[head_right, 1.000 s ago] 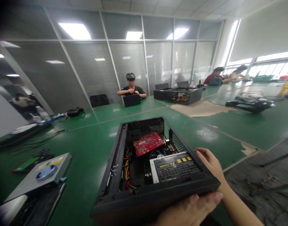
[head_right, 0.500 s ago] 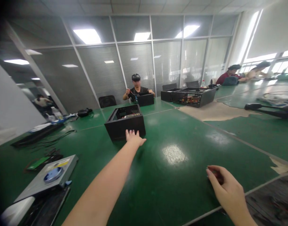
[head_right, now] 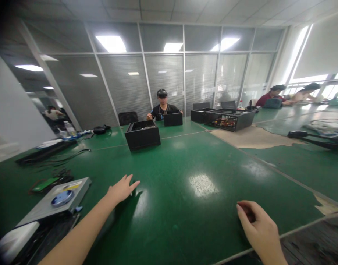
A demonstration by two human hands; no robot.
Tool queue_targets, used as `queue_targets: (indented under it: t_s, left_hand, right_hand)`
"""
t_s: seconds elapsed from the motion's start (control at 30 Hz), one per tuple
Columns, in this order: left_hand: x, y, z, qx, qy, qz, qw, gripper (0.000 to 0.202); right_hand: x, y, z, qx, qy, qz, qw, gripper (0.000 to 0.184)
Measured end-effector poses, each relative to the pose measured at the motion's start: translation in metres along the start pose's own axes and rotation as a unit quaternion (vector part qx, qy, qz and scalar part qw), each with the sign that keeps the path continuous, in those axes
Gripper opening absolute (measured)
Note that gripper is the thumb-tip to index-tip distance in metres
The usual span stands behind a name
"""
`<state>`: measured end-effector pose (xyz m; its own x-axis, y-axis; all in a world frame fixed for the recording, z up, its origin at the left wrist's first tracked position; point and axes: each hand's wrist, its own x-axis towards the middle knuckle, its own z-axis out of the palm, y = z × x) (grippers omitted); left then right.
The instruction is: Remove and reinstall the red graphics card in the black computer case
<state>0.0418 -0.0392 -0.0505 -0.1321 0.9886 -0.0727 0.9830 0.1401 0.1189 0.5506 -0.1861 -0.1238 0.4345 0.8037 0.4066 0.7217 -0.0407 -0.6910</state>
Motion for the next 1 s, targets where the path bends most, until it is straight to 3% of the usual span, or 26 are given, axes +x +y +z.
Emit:
queue_targets:
  t_s: [0.07, 0.2, 0.33, 0.47, 0.6, 0.73, 0.87, 1.0]
  left_hand:
    - [-0.019, -0.011, 0.000, -0.021, 0.005, 0.011, 1.000, 0.091]
    - [-0.045, -0.029, 0.007, -0.048, 0.080, 0.019, 0.995, 0.077]
    - [-0.050, -0.036, 0.013, -0.074, 0.116, 0.036, 0.990, 0.066]
    - [-0.046, -0.030, 0.013, -0.090, 0.094, 0.070, 0.989, 0.065]
    - [-0.045, -0.025, 0.013, -0.077, 0.060, 0.095, 0.991, 0.066]
    - [-0.045, -0.026, 0.013, -0.039, 0.045, 0.106, 0.993, 0.063]
    - [-0.047, -0.026, 0.009, -0.030, 0.031, 0.112, 0.993, 0.063]
    - [-0.047, -0.023, 0.004, -0.029, 0.025, 0.114, 0.993, 0.061]
  right_hand:
    - [0.000, -0.003, 0.000, -0.003, 0.006, -0.009, 1.000, 0.040]
    - [0.001, -0.006, 0.004, -0.003, 0.001, -0.022, 1.000, 0.040]
    - [0.002, -0.013, 0.005, 0.004, -0.028, -0.068, 0.997, 0.042]
    - [0.019, -0.039, -0.006, 0.009, -0.094, -0.170, 0.981, 0.041]
    - [0.084, -0.081, -0.009, -0.017, -0.085, -0.267, 0.960, 0.044]
    - [0.183, -0.115, 0.025, -0.077, -0.053, -0.323, 0.942, 0.063]
    - [0.257, -0.133, 0.075, -0.189, -0.101, -0.282, 0.935, 0.075]
    - [0.278, -0.143, 0.099, -0.259, -0.121, -0.243, 0.927, 0.070]
